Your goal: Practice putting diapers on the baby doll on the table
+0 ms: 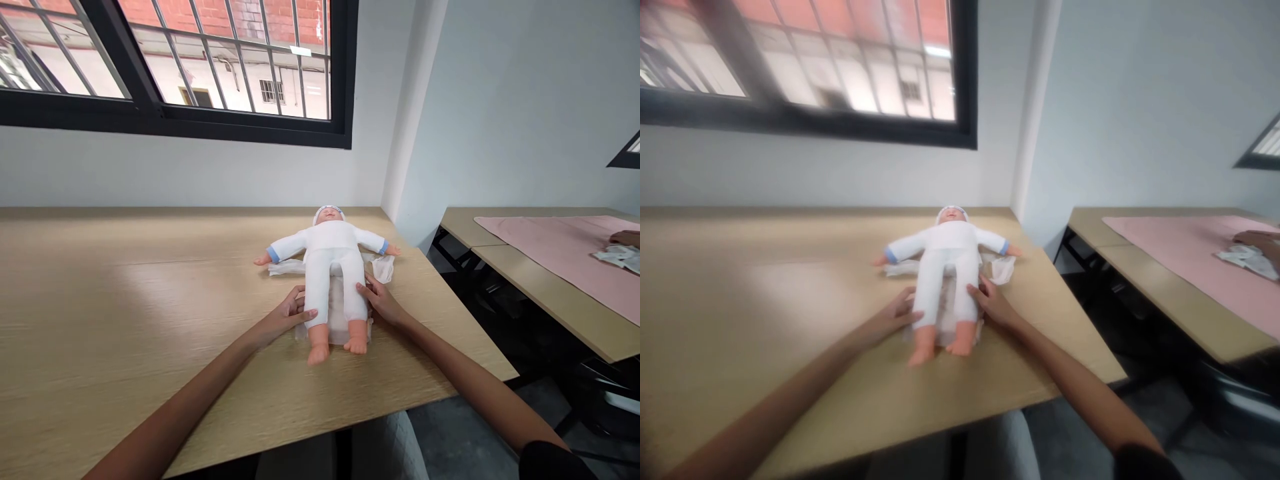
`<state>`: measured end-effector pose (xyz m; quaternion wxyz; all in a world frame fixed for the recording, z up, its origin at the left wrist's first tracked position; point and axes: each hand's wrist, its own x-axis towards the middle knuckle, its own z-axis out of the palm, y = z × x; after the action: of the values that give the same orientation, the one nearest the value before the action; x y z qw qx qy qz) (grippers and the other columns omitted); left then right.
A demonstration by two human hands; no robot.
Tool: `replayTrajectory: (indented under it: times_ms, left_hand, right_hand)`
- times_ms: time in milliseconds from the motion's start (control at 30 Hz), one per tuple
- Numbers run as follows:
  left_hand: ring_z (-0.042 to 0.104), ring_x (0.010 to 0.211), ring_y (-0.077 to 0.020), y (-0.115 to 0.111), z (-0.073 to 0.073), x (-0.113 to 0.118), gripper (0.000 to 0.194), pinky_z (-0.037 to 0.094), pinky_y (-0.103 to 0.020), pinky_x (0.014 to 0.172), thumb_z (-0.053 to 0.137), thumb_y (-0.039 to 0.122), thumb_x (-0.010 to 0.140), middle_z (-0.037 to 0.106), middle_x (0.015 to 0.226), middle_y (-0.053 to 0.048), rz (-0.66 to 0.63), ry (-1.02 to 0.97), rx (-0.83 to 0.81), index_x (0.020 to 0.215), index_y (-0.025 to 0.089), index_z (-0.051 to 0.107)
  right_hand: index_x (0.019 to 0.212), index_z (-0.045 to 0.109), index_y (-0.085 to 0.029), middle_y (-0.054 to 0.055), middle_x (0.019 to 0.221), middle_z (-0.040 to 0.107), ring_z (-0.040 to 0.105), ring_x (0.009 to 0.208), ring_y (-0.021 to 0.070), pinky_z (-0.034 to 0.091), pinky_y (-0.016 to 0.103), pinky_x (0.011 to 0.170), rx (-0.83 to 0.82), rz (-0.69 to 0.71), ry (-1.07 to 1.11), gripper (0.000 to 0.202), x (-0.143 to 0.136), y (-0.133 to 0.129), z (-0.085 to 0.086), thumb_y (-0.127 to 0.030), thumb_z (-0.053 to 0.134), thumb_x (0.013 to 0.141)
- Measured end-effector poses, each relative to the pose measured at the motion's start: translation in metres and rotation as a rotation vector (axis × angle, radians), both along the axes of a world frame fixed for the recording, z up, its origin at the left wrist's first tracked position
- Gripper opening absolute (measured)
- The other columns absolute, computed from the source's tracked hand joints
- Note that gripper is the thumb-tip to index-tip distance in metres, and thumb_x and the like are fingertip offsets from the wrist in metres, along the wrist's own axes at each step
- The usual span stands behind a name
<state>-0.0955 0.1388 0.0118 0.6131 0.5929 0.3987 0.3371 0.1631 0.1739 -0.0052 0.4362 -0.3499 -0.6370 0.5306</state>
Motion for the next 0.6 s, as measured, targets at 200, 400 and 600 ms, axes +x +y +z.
replayTrajectory:
  times_ms: [200, 400, 600]
  left_hand:
    - [0.046, 0.133, -0.0314, -0.0019, 0.0028, 0.0023, 0.066, 0.04, -0.044, 0.107, 0.072, 0.045, 0.078, 0.052, 0.142, -0.012, 0.021, 0.008, 0.006, 0.132, 0.024, 0.038]
    - [0.045, 0.134, -0.0324, -0.0043, 0.0068, 0.0044, 0.067, 0.042, -0.043, 0.106, 0.071, 0.041, 0.077, 0.053, 0.142, -0.008, 0.074, 0.006, -0.001, 0.136, 0.026, 0.043]
    - [0.045, 0.135, -0.0313, -0.0026, 0.0045, 0.0034, 0.063, 0.045, -0.037, 0.102, 0.069, 0.036, 0.075, 0.056, 0.14, 0.0, 0.101, -0.024, -0.026, 0.135, 0.031, 0.049]
  right_hand:
    - [0.13, 0.053, -0.023, 0.006, 0.097, 0.066, 0.062, 0.081, 0.0198, 0.054, 0.031, 0.064, -0.067, 0.013, 0.03, 0.055, 0.0, -0.0021, 0.0022, -0.052, 0.063, 0.084]
    - [0.143, 0.039, -0.023, 0.005, 0.087, 0.068, 0.063, 0.069, 0.0192, 0.054, 0.032, 0.057, -0.183, -0.009, 0.033, 0.08, 0.0038, 0.0014, -0.002, -0.048, 0.074, 0.075]
    - [0.138, 0.04, -0.021, 0.005, 0.086, 0.069, 0.065, 0.073, 0.0229, 0.054, 0.034, 0.059, -0.212, -0.01, 0.075, 0.082, 0.0035, -0.0005, 0.0007, -0.045, 0.079, 0.07]
